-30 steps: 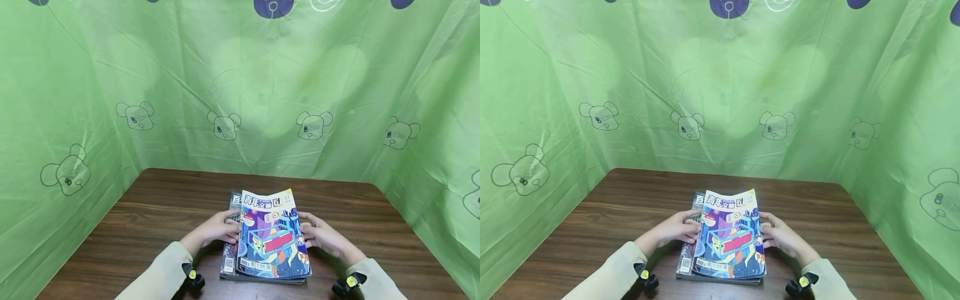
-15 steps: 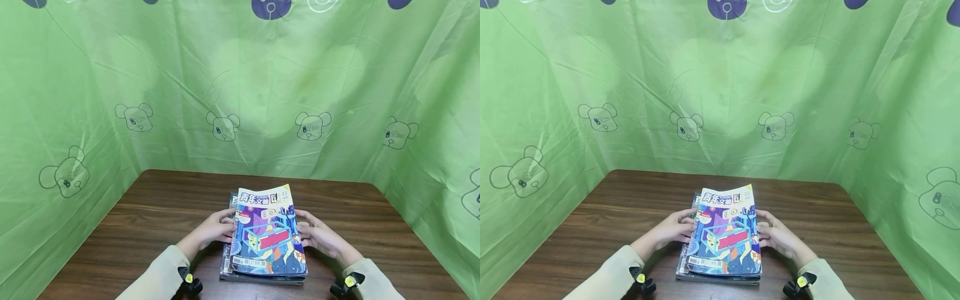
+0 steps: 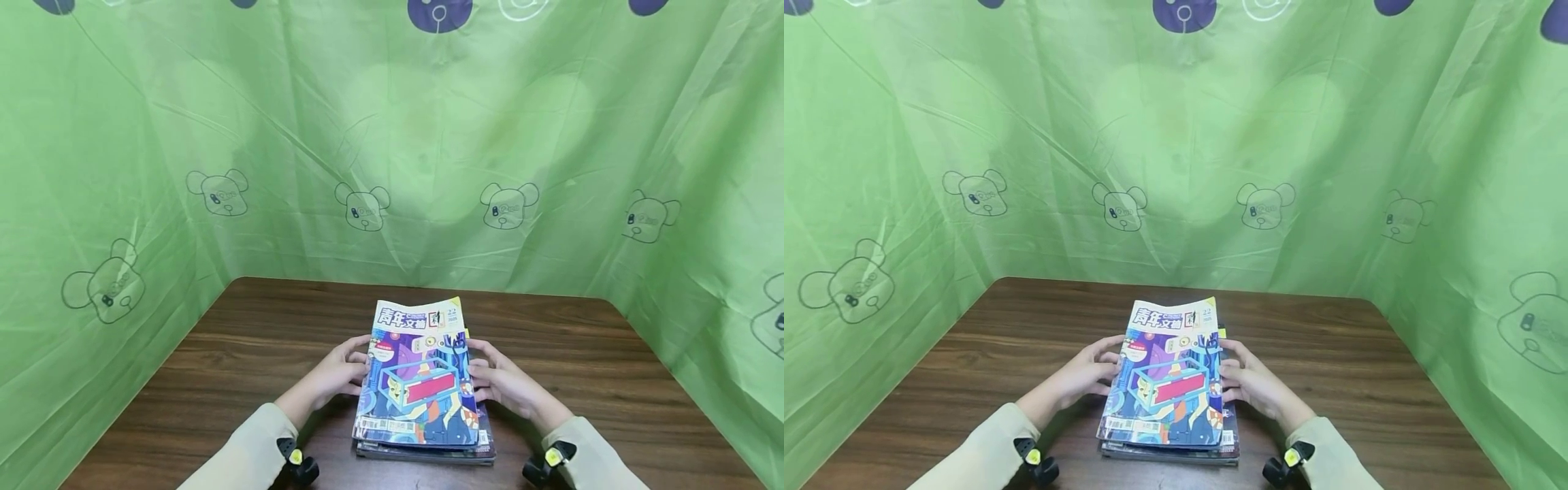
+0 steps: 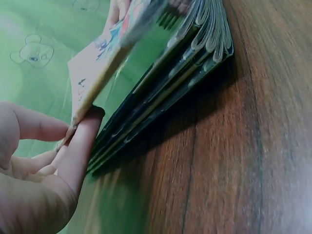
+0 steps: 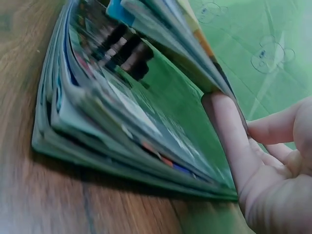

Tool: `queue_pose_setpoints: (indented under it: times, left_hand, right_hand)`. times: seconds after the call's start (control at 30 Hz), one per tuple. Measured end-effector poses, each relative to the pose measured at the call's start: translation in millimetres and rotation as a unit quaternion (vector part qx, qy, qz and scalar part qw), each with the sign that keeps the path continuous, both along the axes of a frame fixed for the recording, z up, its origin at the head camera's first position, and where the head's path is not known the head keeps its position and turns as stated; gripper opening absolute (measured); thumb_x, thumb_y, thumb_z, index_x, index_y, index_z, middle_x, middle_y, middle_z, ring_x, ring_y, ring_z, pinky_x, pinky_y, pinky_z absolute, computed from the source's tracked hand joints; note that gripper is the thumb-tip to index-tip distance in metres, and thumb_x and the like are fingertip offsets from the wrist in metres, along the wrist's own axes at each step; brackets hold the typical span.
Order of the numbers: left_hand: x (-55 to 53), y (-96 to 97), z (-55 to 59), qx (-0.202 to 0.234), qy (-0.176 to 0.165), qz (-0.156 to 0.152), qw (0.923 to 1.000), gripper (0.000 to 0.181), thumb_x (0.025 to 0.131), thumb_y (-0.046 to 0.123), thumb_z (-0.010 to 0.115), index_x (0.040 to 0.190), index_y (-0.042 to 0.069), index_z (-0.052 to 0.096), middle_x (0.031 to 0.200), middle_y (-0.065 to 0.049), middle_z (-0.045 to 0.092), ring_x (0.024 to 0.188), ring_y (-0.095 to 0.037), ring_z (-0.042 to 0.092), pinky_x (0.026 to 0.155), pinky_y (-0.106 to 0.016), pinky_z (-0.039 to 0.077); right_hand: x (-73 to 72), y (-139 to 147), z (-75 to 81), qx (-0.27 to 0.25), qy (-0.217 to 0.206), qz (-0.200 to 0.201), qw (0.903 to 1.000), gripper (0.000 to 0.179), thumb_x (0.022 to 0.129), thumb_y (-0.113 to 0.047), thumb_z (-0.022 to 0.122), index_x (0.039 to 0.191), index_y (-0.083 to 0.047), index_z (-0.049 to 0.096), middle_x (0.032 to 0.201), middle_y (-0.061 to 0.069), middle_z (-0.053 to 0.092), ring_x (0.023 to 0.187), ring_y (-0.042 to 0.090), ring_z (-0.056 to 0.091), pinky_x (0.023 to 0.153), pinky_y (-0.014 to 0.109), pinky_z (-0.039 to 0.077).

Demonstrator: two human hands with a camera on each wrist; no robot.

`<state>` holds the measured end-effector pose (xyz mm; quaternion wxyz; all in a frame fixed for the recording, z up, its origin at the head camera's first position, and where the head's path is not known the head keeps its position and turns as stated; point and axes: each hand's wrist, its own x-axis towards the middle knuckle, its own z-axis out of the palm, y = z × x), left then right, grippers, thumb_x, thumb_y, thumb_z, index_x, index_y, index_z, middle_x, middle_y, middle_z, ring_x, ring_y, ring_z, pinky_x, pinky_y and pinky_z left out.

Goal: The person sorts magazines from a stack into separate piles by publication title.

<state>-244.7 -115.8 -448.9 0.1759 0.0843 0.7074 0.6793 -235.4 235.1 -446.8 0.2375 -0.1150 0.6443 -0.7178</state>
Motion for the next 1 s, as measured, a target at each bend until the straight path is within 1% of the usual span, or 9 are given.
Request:
queue_pose_setpoints:
  times: [0.1,0.2,0.33,0.47,0.63,0.77,0.83,1.0]
  left_hand:
    - [0.7,-6.6,0.2,-0.004,0.001,0.012,0.9999,0.066,0.094,-0.002,0.055,0.155,0.006,0.03,0.118,-0.019,0.059,0.087,-0.025,0.067,0.071,-0.044,0.061]
    - [2.5,-14.6,1.7,-0.007,0.001,0.02,0.9998,0.066,0.094,-0.002,0.054,0.155,0.007,0.031,0.119,-0.02,0.058,0.088,-0.025,0.067,0.071,-0.045,0.061]
    - [3.6,-25.8,4.7,-0.014,0.005,0.027,0.9995,0.064,0.095,-0.001,0.053,0.155,0.007,0.031,0.121,-0.021,0.058,0.087,-0.027,0.067,0.072,-0.047,0.061]
    - [2.5,-36.8,6.9,-0.029,0.008,0.036,0.9989,0.063,0.096,0.001,0.052,0.154,0.008,0.032,0.12,-0.021,0.058,0.085,-0.029,0.068,0.071,-0.047,0.061]
    - [1.1,-50.5,11.7,-0.051,0.006,0.056,0.9971,0.062,0.095,0.003,0.054,0.154,0.011,0.034,0.117,-0.019,0.06,0.082,-0.028,0.067,0.068,-0.046,0.061]
    - [0.6,-62.3,15.6,-0.06,0.009,0.067,0.9959,0.063,0.094,0.003,0.055,0.154,0.01,0.035,0.117,-0.018,0.06,0.081,-0.027,0.067,0.066,-0.045,0.06]
    - [0.1,-68.8,17.3,-0.065,0.011,0.066,0.9956,0.064,0.094,0.003,0.054,0.154,0.01,0.034,0.118,-0.019,0.06,0.082,-0.028,0.067,0.067,-0.045,0.06]
    - [-1.3,-86.5,18.2,-0.075,0.001,0.079,0.9941,0.063,0.094,0.003,0.053,0.154,0.011,0.033,0.119,-0.019,0.059,0.085,-0.028,0.066,0.07,-0.046,0.06]
  right_hand:
    - [-0.7,-10.0,2.3,0.017,0.004,-0.01,0.9998,0.068,0.103,-0.006,0.051,0.157,-0.006,0.01,0.112,0.015,0.061,0.089,0.024,0.069,0.072,0.032,0.06]
    - [-1.4,-19.9,5.6,0.034,0.011,-0.016,0.9992,0.068,0.102,-0.006,0.052,0.157,-0.005,0.013,0.108,0.016,0.059,0.086,0.022,0.068,0.072,0.033,0.06]
    - [-2.1,-32.8,8.9,0.057,0.028,-0.016,0.9979,0.068,0.102,-0.006,0.053,0.157,-0.002,0.014,0.104,0.016,0.057,0.082,0.02,0.066,0.074,0.035,0.06]
    - [-4.5,-46.0,10.1,0.072,0.04,-0.011,0.9966,0.068,0.101,-0.005,0.053,0.155,0.002,0.013,0.101,0.015,0.057,0.079,0.018,0.064,0.073,0.035,0.061]
    - [-9.6,-59.4,10.7,0.075,0.036,0.005,0.9965,0.069,0.1,-0.005,0.054,0.154,0.006,0.012,0.103,0.016,0.058,0.079,0.018,0.066,0.073,0.036,0.061]
    - [-14.1,-70.5,11.9,0.072,0.034,0.008,0.9968,0.07,0.1,-0.006,0.056,0.154,0.006,0.014,0.108,0.019,0.061,0.079,0.02,0.068,0.072,0.036,0.061]
    - [-15.9,-76.5,12.3,0.07,0.031,0.008,0.997,0.071,0.099,-0.006,0.056,0.154,0.007,0.013,0.11,0.02,0.061,0.079,0.02,0.068,0.072,0.037,0.061]
    - [-20.1,-94.7,13.2,0.068,0.03,0.012,0.9972,0.069,0.1,-0.004,0.055,0.154,0.006,0.014,0.114,0.022,0.06,0.079,0.02,0.068,0.072,0.037,0.061]
